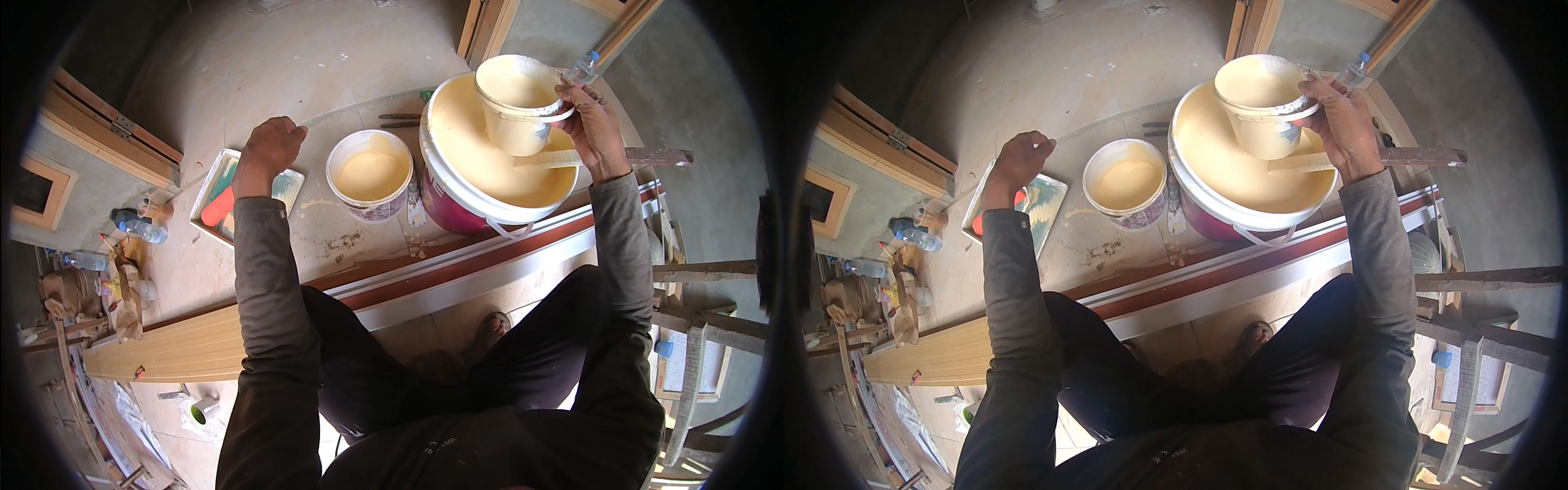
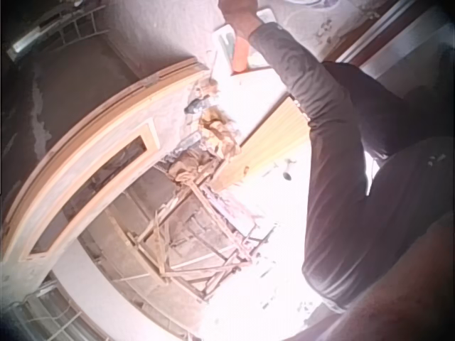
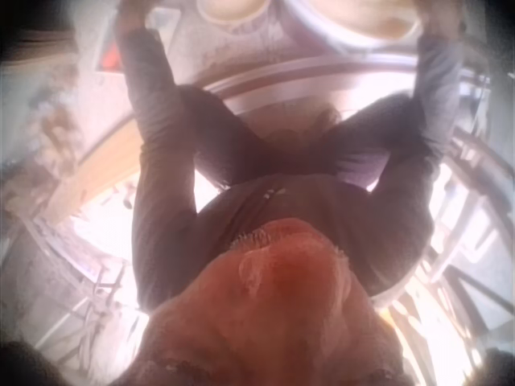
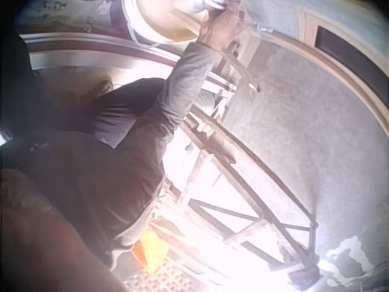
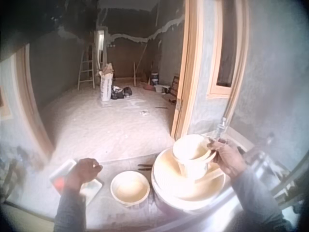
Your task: The person sits on the floor and stirs a thick yellow liquid in a large bucket using a flat tool. They then pour the liquid from a smaller bucket into the large bucket and continue stirring. Finally, they scoop some of the mixture from the large bucket into the smaller bucket.
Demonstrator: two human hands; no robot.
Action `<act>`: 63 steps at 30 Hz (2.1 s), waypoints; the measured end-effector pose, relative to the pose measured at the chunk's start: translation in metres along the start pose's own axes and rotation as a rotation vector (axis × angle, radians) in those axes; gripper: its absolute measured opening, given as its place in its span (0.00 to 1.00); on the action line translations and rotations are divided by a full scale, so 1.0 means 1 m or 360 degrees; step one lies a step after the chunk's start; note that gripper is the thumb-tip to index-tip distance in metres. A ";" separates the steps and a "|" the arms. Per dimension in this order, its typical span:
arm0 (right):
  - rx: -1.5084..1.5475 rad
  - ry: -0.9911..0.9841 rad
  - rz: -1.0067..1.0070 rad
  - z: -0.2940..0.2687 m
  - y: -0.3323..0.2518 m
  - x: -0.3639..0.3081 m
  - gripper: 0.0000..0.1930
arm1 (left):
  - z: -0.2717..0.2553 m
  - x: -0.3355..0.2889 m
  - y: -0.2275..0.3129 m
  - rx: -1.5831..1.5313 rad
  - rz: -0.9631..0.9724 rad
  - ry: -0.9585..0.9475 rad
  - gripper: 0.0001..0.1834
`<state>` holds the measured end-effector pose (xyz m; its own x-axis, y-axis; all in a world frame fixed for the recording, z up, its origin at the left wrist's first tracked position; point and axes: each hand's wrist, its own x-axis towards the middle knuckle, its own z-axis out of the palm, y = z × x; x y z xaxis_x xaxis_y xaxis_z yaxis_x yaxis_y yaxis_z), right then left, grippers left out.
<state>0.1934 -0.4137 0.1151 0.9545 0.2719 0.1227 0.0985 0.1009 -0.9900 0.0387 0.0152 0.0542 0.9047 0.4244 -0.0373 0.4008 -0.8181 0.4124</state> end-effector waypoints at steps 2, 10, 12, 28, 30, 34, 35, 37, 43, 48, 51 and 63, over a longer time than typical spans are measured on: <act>0.0012 -0.0005 0.0018 -0.001 0.001 0.001 0.08 | 0.001 0.000 -0.001 0.0006 0.0011 0.0014 0.21; 0.0007 0.0000 0.0007 0.001 0.000 0.000 0.08 | 0.000 0.000 -0.001 0.0011 -0.0017 -0.0007 0.22; 0.0011 0.0000 0.0013 0.002 0.001 0.004 0.08 | 0.001 0.002 -0.002 0.0016 -0.0019 -0.0018 0.22; -0.0067 0.0008 0.0043 -0.013 0.009 0.013 0.09 | 0.005 0.015 -0.015 0.0051 -0.0071 -0.0128 0.24; -0.0062 0.0004 0.0041 -0.015 0.012 0.015 0.10 | 0.006 0.016 -0.018 0.0052 -0.0049 -0.0117 0.25; -0.0094 -0.0017 0.0057 -0.021 0.011 0.015 0.10 | 0.008 0.019 -0.012 0.0034 -0.0060 -0.0148 0.24; -0.0103 -0.0023 0.0056 -0.020 0.011 0.015 0.11 | 0.007 0.018 -0.012 0.0030 -0.0074 -0.0153 0.24; -0.0072 -0.0019 0.0031 -0.018 0.013 0.014 0.11 | 0.007 0.016 -0.012 0.0017 -0.0066 -0.0140 0.23; -0.0080 -0.0025 0.0011 -0.019 0.015 0.015 0.11 | 0.008 0.016 -0.011 0.0030 -0.0054 -0.0137 0.23; -0.0092 -0.0006 0.0024 -0.017 0.013 0.013 0.10 | 0.009 0.017 -0.012 0.0036 -0.0051 -0.0129 0.23; -0.0090 -0.0020 0.0025 -0.020 0.010 0.010 0.10 | 0.010 0.018 -0.010 0.0025 0.0011 -0.0124 0.24; 0.0105 0.0029 -0.0032 0.014 -0.002 -0.007 0.06 | 0.002 0.012 -0.003 -0.0039 -0.0140 -0.0214 0.25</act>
<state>0.1828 -0.4028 0.1172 0.9575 0.2519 0.1405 0.0994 0.1692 -0.9806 0.0484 0.0218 0.0511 0.8781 0.4369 -0.1949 0.4771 -0.7696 0.4243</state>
